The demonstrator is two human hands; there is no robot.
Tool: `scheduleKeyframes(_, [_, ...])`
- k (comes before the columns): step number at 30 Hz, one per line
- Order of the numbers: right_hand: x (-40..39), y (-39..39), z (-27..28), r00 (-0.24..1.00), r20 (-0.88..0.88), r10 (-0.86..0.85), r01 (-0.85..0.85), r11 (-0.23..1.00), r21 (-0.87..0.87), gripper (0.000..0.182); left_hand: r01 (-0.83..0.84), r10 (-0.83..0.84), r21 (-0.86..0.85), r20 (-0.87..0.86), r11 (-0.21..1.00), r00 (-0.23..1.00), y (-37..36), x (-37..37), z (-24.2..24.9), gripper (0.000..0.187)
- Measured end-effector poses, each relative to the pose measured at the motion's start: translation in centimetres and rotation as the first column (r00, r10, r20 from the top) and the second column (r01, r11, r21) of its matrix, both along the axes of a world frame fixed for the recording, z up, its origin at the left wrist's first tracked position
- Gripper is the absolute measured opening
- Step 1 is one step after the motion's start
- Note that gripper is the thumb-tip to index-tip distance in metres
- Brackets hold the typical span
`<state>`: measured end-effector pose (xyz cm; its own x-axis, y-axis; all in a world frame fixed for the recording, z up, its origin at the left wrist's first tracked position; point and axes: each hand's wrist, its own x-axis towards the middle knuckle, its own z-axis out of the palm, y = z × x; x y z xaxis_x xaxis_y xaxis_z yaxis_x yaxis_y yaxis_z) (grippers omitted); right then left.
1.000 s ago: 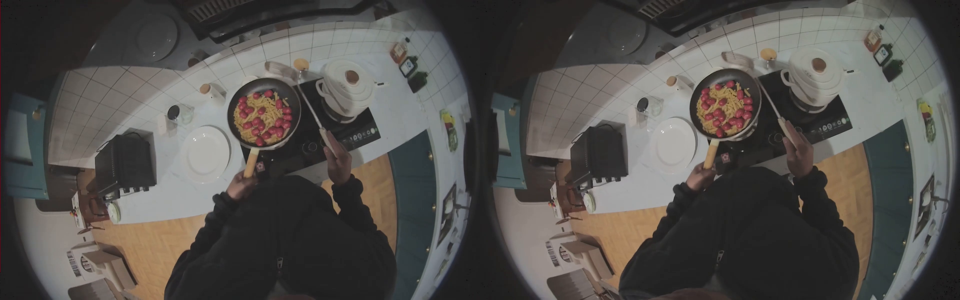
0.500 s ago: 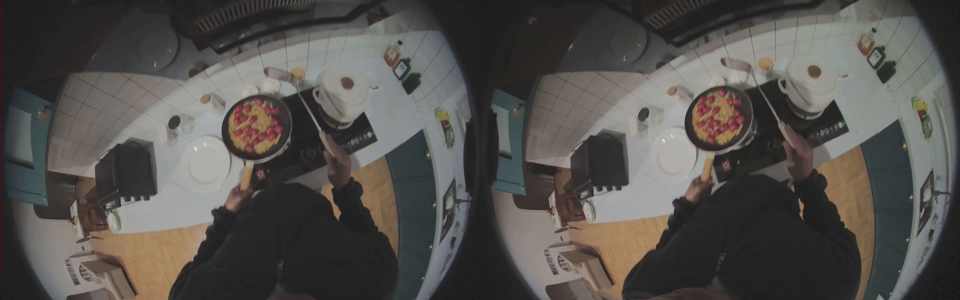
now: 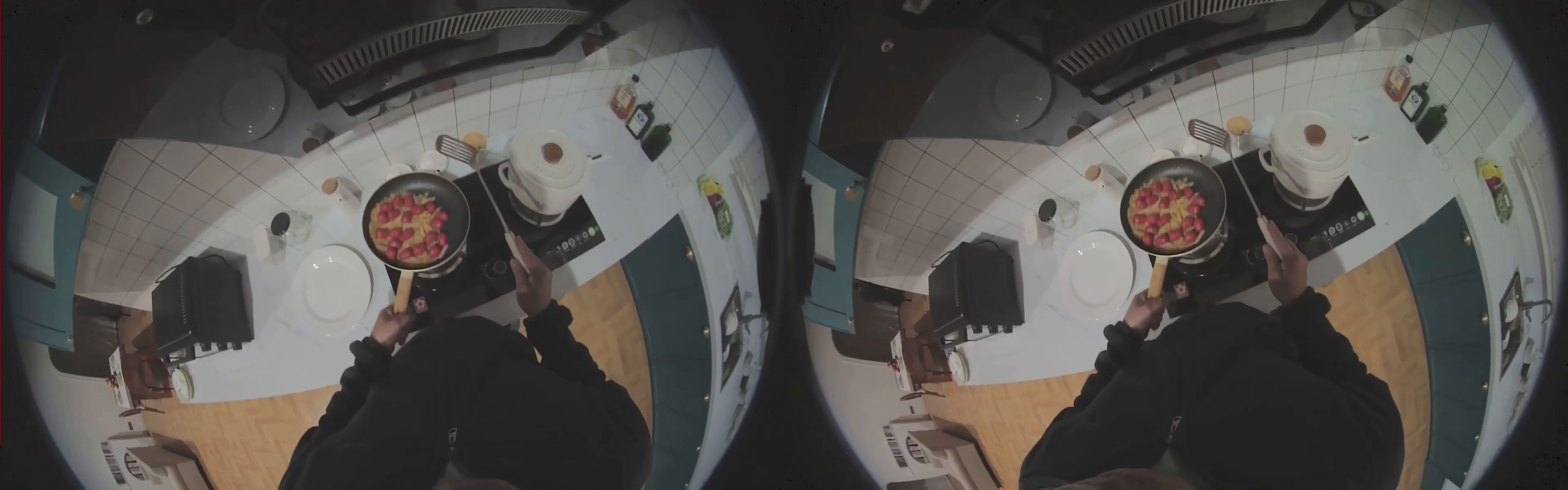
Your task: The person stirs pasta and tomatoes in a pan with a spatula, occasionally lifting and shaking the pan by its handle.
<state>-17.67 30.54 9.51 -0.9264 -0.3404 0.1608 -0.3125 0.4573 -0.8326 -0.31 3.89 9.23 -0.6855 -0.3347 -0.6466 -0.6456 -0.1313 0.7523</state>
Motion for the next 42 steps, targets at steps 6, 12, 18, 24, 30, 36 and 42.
scheduleKeyframes(6, [-0.9,0.7,-0.9,0.977,-0.202,-0.064,0.068,0.998,0.011,0.041,0.023,-0.019,-0.036,0.123,0.999,0.992,-0.3,1.2,2.6,0.016])
scheduleKeyframes(12, [-1.7,0.3,0.0,0.961,-0.274,0.038,-0.075,0.989,-0.129,0.038,0.005,0.000,0.108,-0.045,0.994,0.999,0.2,0.7,2.3,0.017])
scheduleKeyframes(18, [-1.6,0.2,-0.9,0.934,-0.358,0.006,-0.030,0.998,-0.061,0.041,0.005,-0.006,0.038,0.042,0.999,0.999,0.2,0.0,1.2,0.015])
scheduleKeyframes(24, [-1.8,0.9,-0.7,0.978,-0.207,-0.006,-0.013,0.996,-0.087,0.043,0.022,-0.012,-0.056,0.170,0.998,0.985,-0.9,1.7,0.6,0.018])
scheduleKeyframes(30, [-1.8,0.6,-0.2,0.988,-0.149,-0.026,-0.006,0.977,-0.214,0.047,0.033,-0.032,-0.004,0.046,0.999,0.998,-1.1,0.9,-0.2,0.006])
scheduleKeyframes(36, [-1.0,0.9,-1.0,0.991,-0.101,-0.087,0.079,0.994,-0.081,0.040,0.049,-0.049,0.002,-0.006,0.999,0.999,-1.2,-0.2,-0.6,0.012])
scheduleKeyframes(42, [-1.8,0.7,0.3,0.998,0.028,-0.063,0.067,0.982,-0.176,0.041,0.027,-0.016,-0.056,0.189,0.998,0.982,-1.2,0.2,0.5,0.016])
